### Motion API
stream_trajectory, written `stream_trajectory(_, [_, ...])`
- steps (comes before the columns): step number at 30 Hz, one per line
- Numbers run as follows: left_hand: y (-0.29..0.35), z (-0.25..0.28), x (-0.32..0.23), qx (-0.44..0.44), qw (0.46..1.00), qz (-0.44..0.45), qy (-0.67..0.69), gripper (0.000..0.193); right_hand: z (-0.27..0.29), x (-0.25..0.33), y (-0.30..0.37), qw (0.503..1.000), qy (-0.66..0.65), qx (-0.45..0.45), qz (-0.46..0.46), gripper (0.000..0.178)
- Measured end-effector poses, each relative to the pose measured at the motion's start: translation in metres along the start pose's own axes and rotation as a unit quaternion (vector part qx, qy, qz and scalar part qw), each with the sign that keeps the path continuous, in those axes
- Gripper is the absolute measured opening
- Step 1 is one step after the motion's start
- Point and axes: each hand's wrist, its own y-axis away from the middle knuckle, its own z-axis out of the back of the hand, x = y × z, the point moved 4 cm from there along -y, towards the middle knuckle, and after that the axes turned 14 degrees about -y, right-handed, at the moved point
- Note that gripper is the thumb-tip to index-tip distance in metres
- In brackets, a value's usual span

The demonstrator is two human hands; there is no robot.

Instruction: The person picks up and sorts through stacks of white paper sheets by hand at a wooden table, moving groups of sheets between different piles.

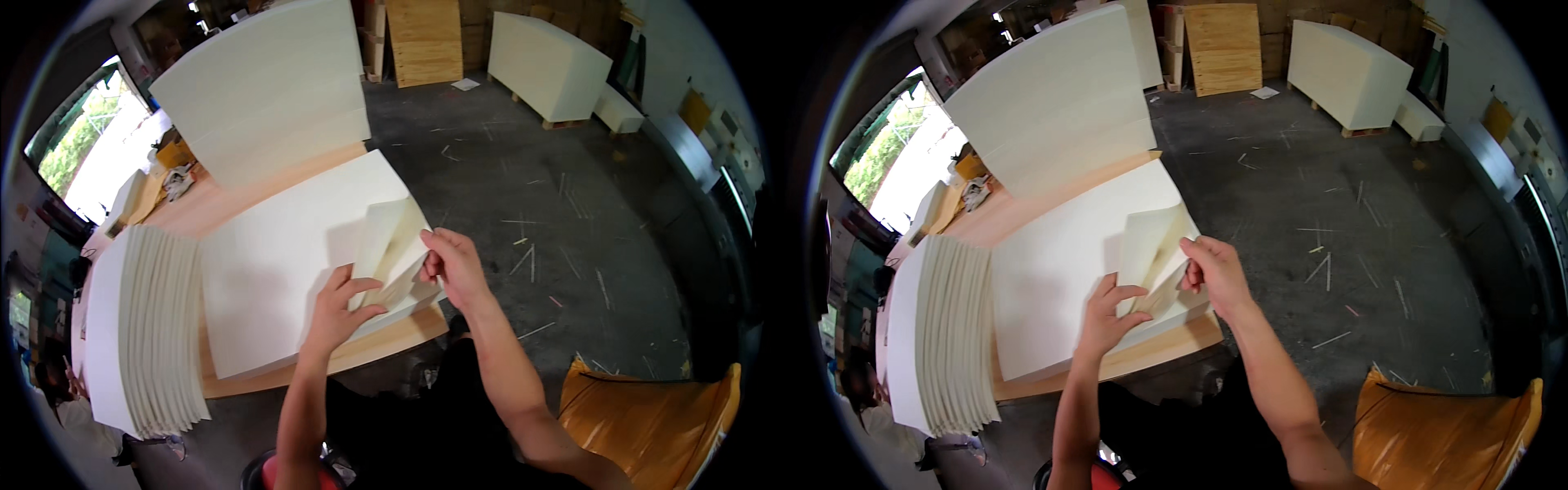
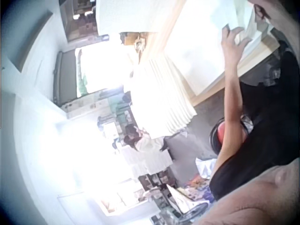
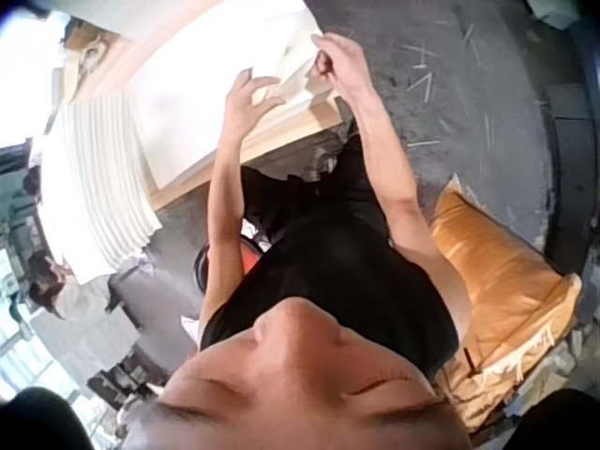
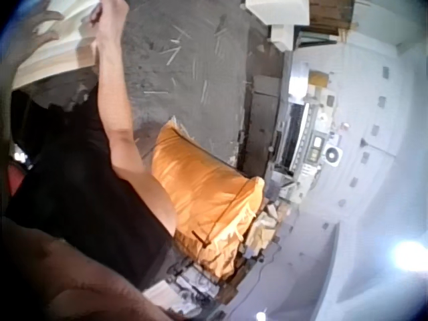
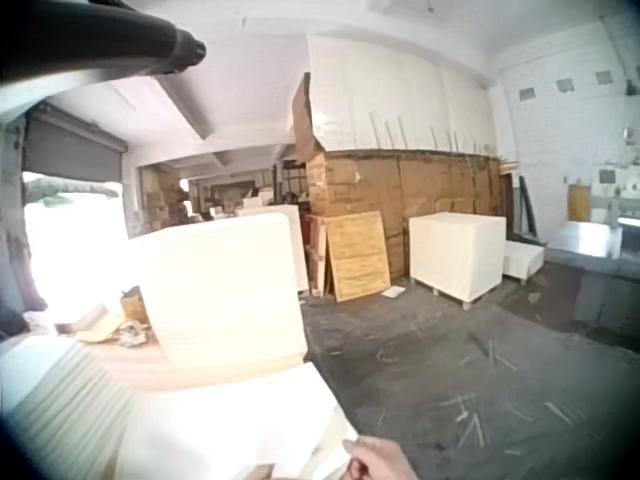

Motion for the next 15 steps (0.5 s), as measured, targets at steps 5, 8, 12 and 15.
stream_trajectory(5, [-0.002,0.003,-0.007,-0.059,0.998,0.035,0.009,0.041,-0.004,0.002,0.004,0.941,0.303,-0.030,0.148,0.038])
stream_trajectory(8, [-0.004,0.003,-0.010,-0.085,0.996,0.029,0.025,0.041,-0.009,0.004,0.000,0.989,0.125,-0.043,0.061,0.039])
stream_trajectory(12, [-0.004,0.002,-0.012,0.000,0.999,-0.007,-0.033,0.040,-0.009,0.001,-0.001,1.000,-0.027,0.001,0.008,0.038])
stream_trajectory(15, [-0.001,0.001,-0.011,-0.002,1.000,0.017,-0.018,0.042,-0.009,-0.002,-0.001,1.000,-0.028,0.009,0.009,0.037])
